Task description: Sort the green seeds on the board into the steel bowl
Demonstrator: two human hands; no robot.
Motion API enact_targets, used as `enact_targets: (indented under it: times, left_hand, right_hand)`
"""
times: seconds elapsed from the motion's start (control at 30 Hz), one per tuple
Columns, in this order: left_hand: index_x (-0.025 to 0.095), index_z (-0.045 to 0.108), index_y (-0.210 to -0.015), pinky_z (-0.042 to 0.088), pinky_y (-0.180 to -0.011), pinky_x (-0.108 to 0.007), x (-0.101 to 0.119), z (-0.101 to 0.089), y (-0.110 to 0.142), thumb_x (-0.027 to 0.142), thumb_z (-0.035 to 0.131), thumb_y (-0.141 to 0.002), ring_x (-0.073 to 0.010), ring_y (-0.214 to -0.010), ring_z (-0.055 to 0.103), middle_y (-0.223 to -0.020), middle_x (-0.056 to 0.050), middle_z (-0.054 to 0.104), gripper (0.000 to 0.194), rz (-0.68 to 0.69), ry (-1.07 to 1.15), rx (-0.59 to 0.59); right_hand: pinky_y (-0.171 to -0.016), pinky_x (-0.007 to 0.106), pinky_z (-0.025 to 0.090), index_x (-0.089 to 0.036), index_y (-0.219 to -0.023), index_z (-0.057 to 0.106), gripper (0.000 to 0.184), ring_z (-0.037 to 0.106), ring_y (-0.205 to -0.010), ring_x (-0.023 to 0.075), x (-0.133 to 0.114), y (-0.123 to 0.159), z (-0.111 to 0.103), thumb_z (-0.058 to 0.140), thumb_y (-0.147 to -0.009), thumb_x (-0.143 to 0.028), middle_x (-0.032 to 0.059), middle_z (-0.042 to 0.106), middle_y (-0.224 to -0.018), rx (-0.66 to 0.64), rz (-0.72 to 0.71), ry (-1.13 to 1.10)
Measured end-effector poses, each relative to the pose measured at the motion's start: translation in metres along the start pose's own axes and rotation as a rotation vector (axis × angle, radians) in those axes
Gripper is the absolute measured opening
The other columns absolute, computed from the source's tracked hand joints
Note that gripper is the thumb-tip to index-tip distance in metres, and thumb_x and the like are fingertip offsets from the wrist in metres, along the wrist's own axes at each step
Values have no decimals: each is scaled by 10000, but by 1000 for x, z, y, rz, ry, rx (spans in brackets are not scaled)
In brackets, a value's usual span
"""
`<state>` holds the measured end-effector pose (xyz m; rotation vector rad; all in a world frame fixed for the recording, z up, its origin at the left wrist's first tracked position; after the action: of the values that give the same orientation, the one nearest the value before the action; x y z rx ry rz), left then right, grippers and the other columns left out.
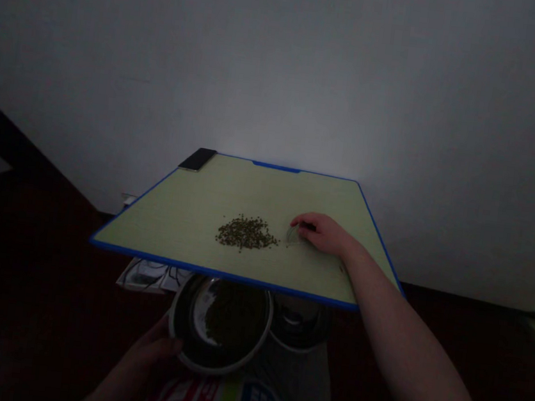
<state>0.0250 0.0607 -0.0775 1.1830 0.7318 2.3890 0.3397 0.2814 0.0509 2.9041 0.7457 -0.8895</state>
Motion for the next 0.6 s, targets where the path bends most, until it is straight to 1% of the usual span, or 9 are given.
enact_targets:
  times: [0.1, 0.17, 0.3, 0.47, 0.6]
  left_hand:
    - [221, 714, -1144, 596, -945, -524, 0, -1, 0, 130, 861, -519, -421, -1087, 747, -955, -93, 838, 649, 9, 15, -4]
    - [222, 711, -1133, 600, -942, -521, 0, 0, 0, 126, 866, -520, -412, -1066, 756, -964, -85, 838, 640, 10, 15, -7]
    - [214, 709, -1111, 612, -917, -497, 1, 0, 1, 135, 873, -533, -395, -1027, 771, -1018, -100, 838, 606, 10, 6, -18]
    - [202, 707, -1134, 624, -874, -494, -1, -2, -1, 143, 869, -534, -393, -970, 783, -1016, -117, 838, 624, 6, 3, -23]
    - [205, 708, -1152, 619, -890, -513, 0, 0, 1, 160, 877, -528, -413, -1012, 770, -1026, -120, 834, 647, -4, -4, -19]
  right_hand:
    - [-743, 318, 519, -211, -1079, 766, 282, 655, -775, 197, -2, 1, 2, 581, -870, -250, 42, 741, -869, -18, 5, 0]
    - [-737, 314, 516, -199, -1087, 761, 287, 649, -760, 193, -5, 1, 2, 574, -876, -253, 44, 739, -861, -17, 3, 4]
    - [-775, 339, 522, -190, -1091, 759, 289, 659, -797, 207, -8, 1, 0, 560, -886, -238, 72, 761, -937, 20, 11, 36]
    - [-834, 368, 530, -203, -1104, 755, 281, 679, -883, 232, -7, -2, -1, 561, -902, -227, 89, 772, -1020, 57, 15, 67]
    - [-851, 368, 530, -216, -1133, 749, 282, 684, -910, 234, -7, -3, 1, 568, -916, -221, 89, 770, -1045, 68, 5, 67]
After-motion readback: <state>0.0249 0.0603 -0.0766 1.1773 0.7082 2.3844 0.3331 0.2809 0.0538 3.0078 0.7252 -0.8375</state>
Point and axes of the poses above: each hand's wrist, its own y-axis away from the middle knuckle, its own z-axis out of the palm, x = y × z, the point moved 8 cm from there along -y, towards the middle knuckle
